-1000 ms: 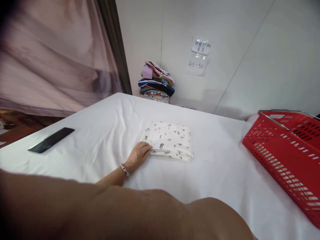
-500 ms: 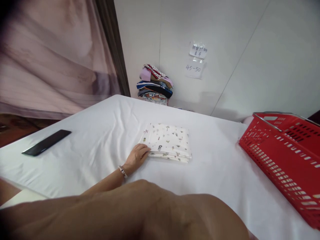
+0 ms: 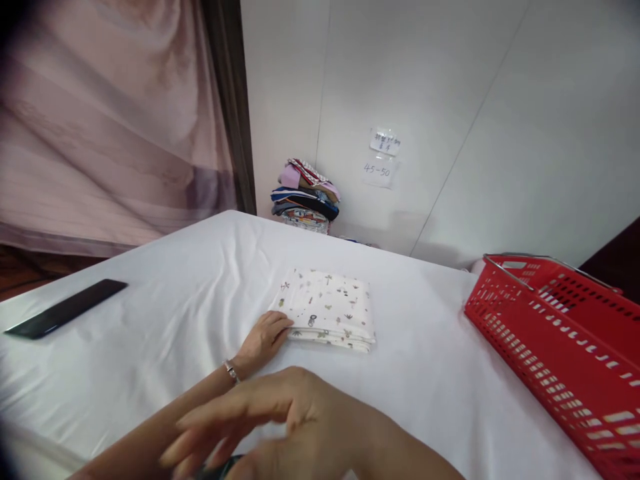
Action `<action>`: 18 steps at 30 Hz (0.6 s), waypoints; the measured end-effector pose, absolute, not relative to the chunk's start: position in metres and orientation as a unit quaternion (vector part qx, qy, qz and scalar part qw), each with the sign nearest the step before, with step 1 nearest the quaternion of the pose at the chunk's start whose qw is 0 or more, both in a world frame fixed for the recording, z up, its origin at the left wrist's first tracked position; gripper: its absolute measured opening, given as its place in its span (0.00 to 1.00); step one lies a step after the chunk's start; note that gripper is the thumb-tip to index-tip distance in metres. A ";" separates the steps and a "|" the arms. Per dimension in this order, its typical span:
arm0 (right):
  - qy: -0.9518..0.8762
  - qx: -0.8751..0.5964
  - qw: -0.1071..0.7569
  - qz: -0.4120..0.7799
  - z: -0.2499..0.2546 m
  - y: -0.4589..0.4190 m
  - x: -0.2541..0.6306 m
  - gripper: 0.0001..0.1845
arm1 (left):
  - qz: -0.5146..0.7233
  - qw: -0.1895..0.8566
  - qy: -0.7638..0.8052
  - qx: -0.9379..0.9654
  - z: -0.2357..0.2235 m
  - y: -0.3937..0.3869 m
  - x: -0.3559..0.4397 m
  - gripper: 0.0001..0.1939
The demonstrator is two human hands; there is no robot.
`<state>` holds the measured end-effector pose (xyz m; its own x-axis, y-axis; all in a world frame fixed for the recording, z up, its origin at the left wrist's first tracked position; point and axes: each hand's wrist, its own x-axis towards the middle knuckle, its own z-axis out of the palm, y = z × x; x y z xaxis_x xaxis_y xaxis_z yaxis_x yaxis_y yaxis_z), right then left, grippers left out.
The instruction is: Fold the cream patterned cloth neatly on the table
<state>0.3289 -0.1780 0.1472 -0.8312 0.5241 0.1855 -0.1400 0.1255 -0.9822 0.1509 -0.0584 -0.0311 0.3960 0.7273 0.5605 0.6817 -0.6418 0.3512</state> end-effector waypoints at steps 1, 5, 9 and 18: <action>-0.696 -0.168 0.274 0.642 0.139 -0.172 0.334 0.24 | 0.350 0.029 0.425 0.834 -0.030 -0.059 0.150 0.10; -0.702 -0.424 0.359 0.445 0.083 -0.140 0.377 0.13 | 0.345 0.021 0.432 0.833 -0.023 -0.058 0.146 0.10; -0.720 -0.538 0.384 0.211 0.022 -0.112 0.430 0.13 | 0.339 0.020 0.437 0.833 -0.021 -0.055 0.141 0.10; -0.792 -0.535 0.291 0.048 -0.021 -0.093 0.455 0.16 | 0.307 0.001 0.432 0.848 -0.020 -0.051 0.138 0.12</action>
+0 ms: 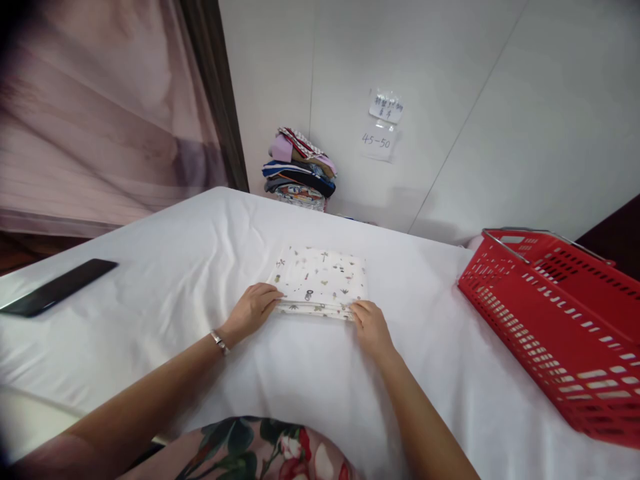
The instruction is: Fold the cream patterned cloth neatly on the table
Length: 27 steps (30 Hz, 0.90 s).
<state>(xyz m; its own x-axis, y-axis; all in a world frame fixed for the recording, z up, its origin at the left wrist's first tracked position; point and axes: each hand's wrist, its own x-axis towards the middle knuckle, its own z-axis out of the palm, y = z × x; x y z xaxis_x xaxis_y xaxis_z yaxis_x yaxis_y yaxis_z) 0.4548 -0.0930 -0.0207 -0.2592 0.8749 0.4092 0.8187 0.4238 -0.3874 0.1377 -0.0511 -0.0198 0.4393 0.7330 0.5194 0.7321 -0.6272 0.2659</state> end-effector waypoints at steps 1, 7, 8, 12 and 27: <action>-0.793 -0.531 0.295 0.043 -0.019 -0.092 0.451 0.16 | 0.303 -0.002 0.429 0.851 -0.018 -0.051 0.140 0.11; -0.820 -0.503 0.271 0.037 -0.011 -0.081 0.427 0.14 | 0.269 -0.002 0.406 0.874 -0.011 -0.050 0.162 0.10; -0.824 -0.503 0.259 0.036 -0.012 -0.080 0.426 0.14 | 0.260 0.003 0.400 0.879 -0.011 -0.050 0.163 0.10; -0.830 -0.503 0.239 0.028 -0.020 -0.076 0.427 0.14 | 0.239 0.018 0.386 0.891 -0.013 -0.048 0.163 0.10; -0.828 -0.481 0.286 -0.009 -0.033 -0.074 0.432 0.13 | 0.213 -0.042 0.361 0.907 -0.010 -0.049 0.167 0.12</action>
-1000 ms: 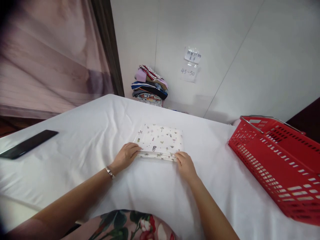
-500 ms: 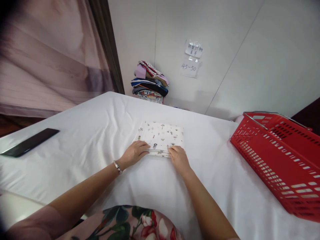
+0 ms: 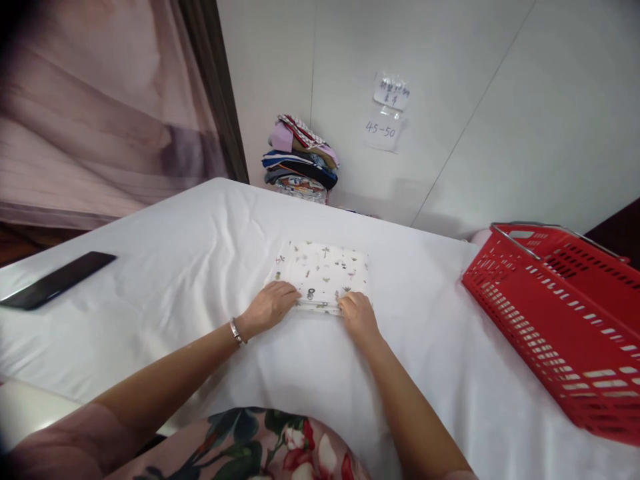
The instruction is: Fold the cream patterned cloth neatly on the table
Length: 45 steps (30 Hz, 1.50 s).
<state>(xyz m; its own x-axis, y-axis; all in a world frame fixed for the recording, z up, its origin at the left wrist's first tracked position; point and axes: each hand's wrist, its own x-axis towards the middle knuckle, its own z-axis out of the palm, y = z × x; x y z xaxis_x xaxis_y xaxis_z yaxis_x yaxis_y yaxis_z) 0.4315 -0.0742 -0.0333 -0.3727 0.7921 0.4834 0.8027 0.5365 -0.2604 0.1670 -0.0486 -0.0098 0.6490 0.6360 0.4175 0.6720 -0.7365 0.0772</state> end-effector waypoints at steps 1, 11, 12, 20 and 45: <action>-0.829 -0.480 0.285 -0.006 -0.034 -0.075 0.431 0.13 | -0.210 0.040 -0.359 -0.909 -0.012 -0.050 0.167 0.12; -0.818 -0.481 0.315 0.018 -0.040 -0.079 0.432 0.14 | -0.227 -0.008 -0.376 -0.899 -0.014 -0.056 0.166 0.13; -0.817 -0.483 0.315 0.019 -0.040 -0.078 0.432 0.13 | -0.230 -0.011 -0.380 -0.896 -0.014 -0.055 0.166 0.13; -0.802 -0.497 0.332 0.007 -0.039 -0.076 0.426 0.13 | -0.212 0.003 -0.396 -0.893 -0.008 -0.048 0.172 0.11; -0.811 -0.475 0.341 0.019 -0.048 -0.084 0.431 0.09 | -0.247 -0.006 -0.406 -0.880 -0.019 -0.064 0.159 0.09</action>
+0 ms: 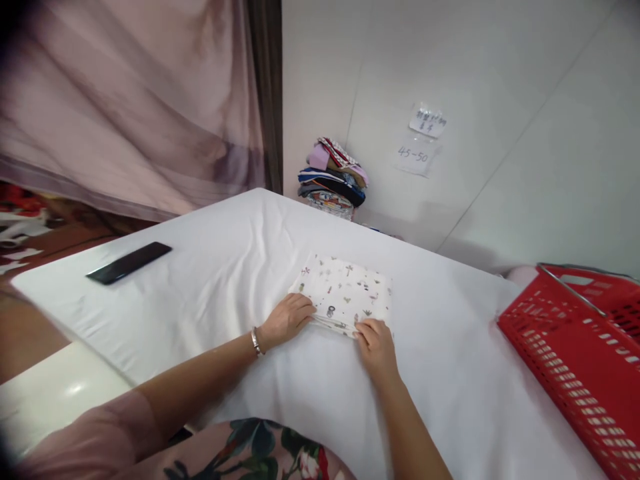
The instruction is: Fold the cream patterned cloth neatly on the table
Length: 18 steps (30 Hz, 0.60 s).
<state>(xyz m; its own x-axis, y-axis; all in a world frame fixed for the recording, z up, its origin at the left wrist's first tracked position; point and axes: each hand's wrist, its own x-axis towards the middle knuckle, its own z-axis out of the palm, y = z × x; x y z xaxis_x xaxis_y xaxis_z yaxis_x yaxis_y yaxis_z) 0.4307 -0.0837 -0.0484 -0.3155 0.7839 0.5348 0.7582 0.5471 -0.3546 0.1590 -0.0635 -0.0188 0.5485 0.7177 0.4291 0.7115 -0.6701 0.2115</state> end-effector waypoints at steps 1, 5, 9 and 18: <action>-0.809 -0.475 0.345 0.017 -0.050 -0.083 0.432 0.09 | 0.257 0.016 0.407 0.876 -0.018 -0.066 0.157 0.09; -0.806 -0.477 0.350 0.017 -0.051 -0.085 0.431 0.08 | 0.334 0.041 0.453 0.825 -0.016 -0.074 0.138 0.10; -0.802 -0.481 0.354 0.004 -0.039 -0.087 0.416 0.10 | 0.423 0.138 0.594 0.671 -0.022 -0.075 0.116 0.11; -0.864 -0.406 0.295 0.034 -0.016 -0.065 0.335 0.12 | 0.412 0.422 0.638 0.495 -0.036 -0.079 0.122 0.20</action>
